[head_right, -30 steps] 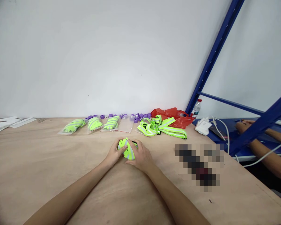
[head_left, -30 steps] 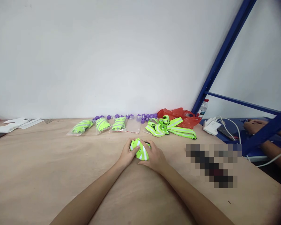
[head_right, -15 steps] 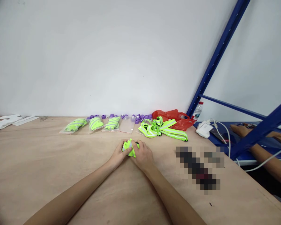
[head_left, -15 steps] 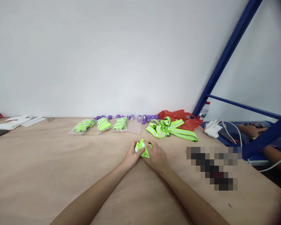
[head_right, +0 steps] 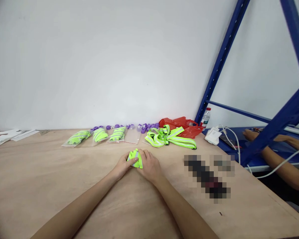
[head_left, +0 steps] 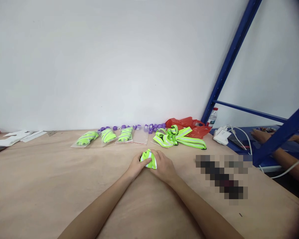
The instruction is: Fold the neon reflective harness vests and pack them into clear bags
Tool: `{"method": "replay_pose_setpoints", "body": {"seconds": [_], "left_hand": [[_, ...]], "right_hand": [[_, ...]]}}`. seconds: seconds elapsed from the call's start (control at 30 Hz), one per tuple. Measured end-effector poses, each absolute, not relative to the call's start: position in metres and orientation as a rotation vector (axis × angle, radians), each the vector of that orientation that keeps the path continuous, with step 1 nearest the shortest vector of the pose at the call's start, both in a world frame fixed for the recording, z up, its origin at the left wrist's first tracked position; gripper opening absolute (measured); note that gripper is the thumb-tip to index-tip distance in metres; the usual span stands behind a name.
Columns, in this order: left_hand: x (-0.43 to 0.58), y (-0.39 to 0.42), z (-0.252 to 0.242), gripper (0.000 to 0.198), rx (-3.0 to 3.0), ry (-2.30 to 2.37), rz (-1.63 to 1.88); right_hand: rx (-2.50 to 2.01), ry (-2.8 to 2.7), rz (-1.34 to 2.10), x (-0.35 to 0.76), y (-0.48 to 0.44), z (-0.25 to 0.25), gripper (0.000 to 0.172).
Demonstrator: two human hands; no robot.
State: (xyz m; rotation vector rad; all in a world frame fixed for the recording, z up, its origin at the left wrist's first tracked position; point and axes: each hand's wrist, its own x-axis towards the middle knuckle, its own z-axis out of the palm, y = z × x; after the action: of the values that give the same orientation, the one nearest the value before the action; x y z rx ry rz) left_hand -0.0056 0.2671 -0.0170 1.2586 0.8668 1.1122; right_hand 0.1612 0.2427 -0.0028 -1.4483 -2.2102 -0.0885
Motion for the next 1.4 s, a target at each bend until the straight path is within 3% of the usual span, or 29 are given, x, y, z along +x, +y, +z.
{"method": "replay_pose_setpoints", "body": {"seconds": [0.13, 0.23, 0.57, 0.7, 0.83, 0.97, 1.1, 1.4], "left_hand": [[-0.005, 0.265, -0.017, 0.051, 1.215, 0.797, 1.14], [-0.005, 0.264, -0.014, 0.052, 1.18, 0.727, 1.145], [-0.009, 0.272, -0.017, 0.056, 1.242, 0.726, 1.147], [-0.027, 0.302, -0.002, 0.045, 1.747, 1.056, 1.199], [-0.044, 0.339, 0.016, 0.036, 2.306, 1.414, 0.991], [-0.044, 0.362, 0.023, 0.019, 2.453, 1.512, 0.787], [-0.032, 0.372, 0.027, 0.017, 2.496, 1.591, 0.664], [-0.013, 0.335, 0.044, 0.015, 2.387, 1.408, 0.769]], "right_hand": [[-1.436, -2.143, 0.02, 0.161, 0.242, -0.004, 0.09], [-1.438, -2.114, 0.103, 0.161, 0.243, -0.005, 0.093], [-1.411, -2.153, 0.09, 0.162, 0.243, -0.006, 0.066], [-1.412, -2.13, 0.084, 0.163, 0.242, -0.002, 0.066], [-1.421, -2.121, 0.116, 0.163, 0.24, 0.002, 0.066], [-1.455, -2.106, 0.125, 0.163, 0.24, 0.004, 0.065], [-1.437, -2.081, 0.154, 0.167, 0.241, 0.003, 0.065], [-1.268, -2.203, 0.008, 0.178, 0.243, 0.004, 0.066]]}}
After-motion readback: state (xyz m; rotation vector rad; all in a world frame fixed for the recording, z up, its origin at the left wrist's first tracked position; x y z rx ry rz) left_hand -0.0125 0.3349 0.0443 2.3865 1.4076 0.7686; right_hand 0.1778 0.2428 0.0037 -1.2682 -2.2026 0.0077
